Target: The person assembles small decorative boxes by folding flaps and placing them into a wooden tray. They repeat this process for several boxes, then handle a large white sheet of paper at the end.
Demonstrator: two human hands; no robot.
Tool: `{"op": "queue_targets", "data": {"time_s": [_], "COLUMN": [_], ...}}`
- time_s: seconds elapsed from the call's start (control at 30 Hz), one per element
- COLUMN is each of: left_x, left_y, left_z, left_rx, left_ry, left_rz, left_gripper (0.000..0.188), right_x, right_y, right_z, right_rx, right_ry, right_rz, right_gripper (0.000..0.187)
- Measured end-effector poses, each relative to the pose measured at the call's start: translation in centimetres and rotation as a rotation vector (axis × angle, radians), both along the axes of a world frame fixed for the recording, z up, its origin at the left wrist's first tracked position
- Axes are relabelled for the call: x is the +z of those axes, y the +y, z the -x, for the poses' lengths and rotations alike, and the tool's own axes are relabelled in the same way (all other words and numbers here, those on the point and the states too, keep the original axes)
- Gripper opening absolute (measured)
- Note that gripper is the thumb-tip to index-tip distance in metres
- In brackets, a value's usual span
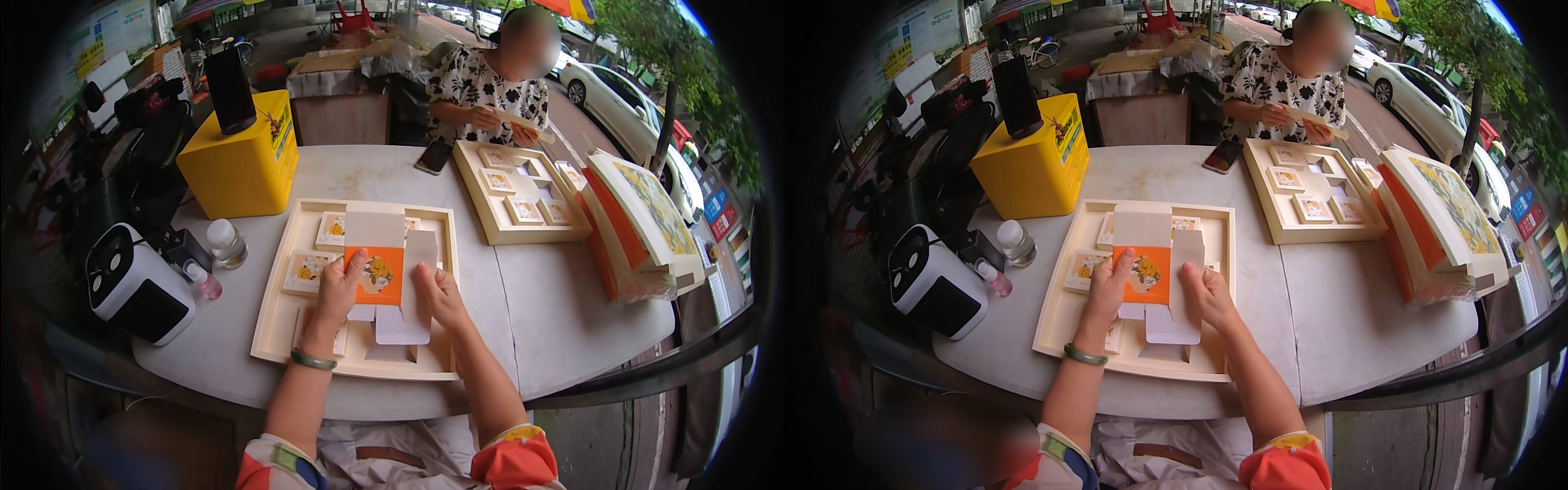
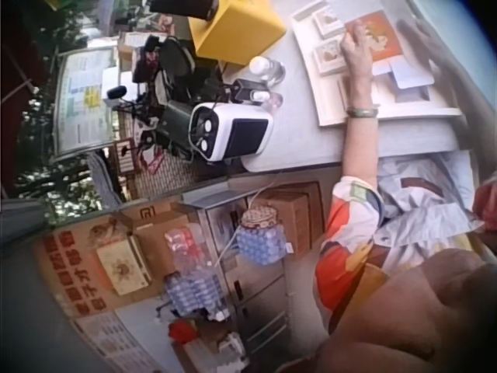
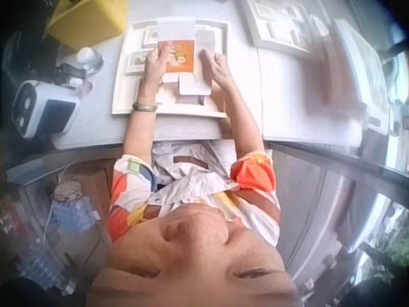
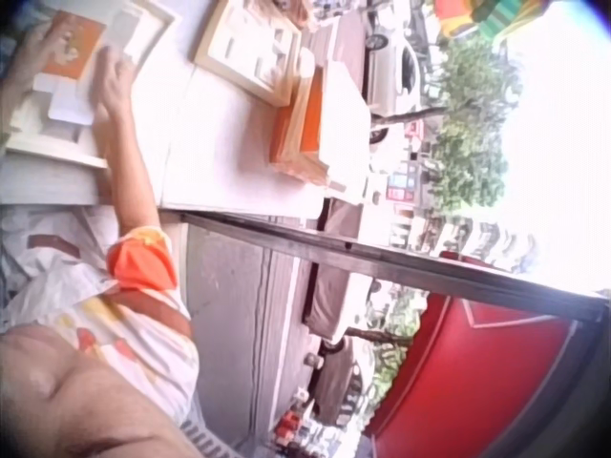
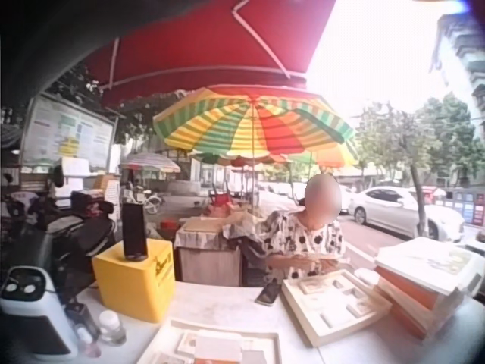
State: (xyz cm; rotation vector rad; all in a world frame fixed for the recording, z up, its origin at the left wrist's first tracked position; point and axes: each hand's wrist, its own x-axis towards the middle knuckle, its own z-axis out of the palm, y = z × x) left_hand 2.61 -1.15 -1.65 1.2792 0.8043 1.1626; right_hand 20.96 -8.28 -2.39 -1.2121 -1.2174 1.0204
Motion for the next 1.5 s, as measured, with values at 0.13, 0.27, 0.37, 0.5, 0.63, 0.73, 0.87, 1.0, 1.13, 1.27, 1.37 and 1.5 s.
{"op": "queue_targets", "data": {"time_s": [0.13,0.27,0.37,0.5,0.63,0.73,0.87,1.0,1.13,1.27,1.37,1.5], "left_x": [-0.3,0.3,0.0,-0.6,0.4,-2.9,-2.9,-1.9,1.3,0.9,1.1,1.3], "left_y": [0.2,0.0,0.3,0.3,-0.6,0.4,0.7,0.5,-0.3,-0.9,-0.7,-0.8], "left_z": [0.4,-0.1,-0.1,-0.4,-0.5,-1.7,-1.1,-0.7,0.0,-0.5,-0.7,-0.6], "left_rx": [0.024,0.054,0.055,-0.056,-0.226,-0.132,-0.172,-0.078,-0.048,-0.134,-0.092,-0.079], "left_ry": [0.122,0.011,0.008,-0.055,-0.015,0.027,0.036,-0.112,-0.192,0.210,0.109,0.062], "left_rz": [-0.061,-0.104,-0.097,0.018,0.162,-0.087,-0.031,-0.001,-0.046,-0.277,-0.270,-0.261], "left_gripper": [0.035,0.032,0.031,0.027,0.027,0.020,0.021,0.031,0.049,0.060,0.056,0.050], "right_x": [-0.5,0.9,-0.5,0.0,2.2,1.4,1.1,0.6,0.6,0.9,1.1,1.5], "right_y": [0.1,-0.2,0.4,0.2,-0.8,-0.3,-0.4,0.2,0.4,0.2,0.2,0.2], "right_z": [-0.1,1.0,0.3,-0.3,0.8,0.8,0.3,0.6,0.7,0.9,1.1,1.1], "right_rx": [-0.010,-0.043,-0.020,0.236,0.214,0.272,0.163,0.013,-0.107,-0.027,-0.082,-0.019], "right_ry": [0.023,0.062,0.057,0.472,0.242,0.196,0.308,0.422,0.368,0.144,0.183,0.246], "right_rz": [-0.042,-0.046,-0.081,-0.005,0.007,0.031,-0.009,-0.132,-0.136,-0.063,-0.223,-0.208], "right_gripper": [0.045,0.045,0.057,0.061,0.064,0.068,0.063,0.053,0.060,0.068,0.065,0.060]}}
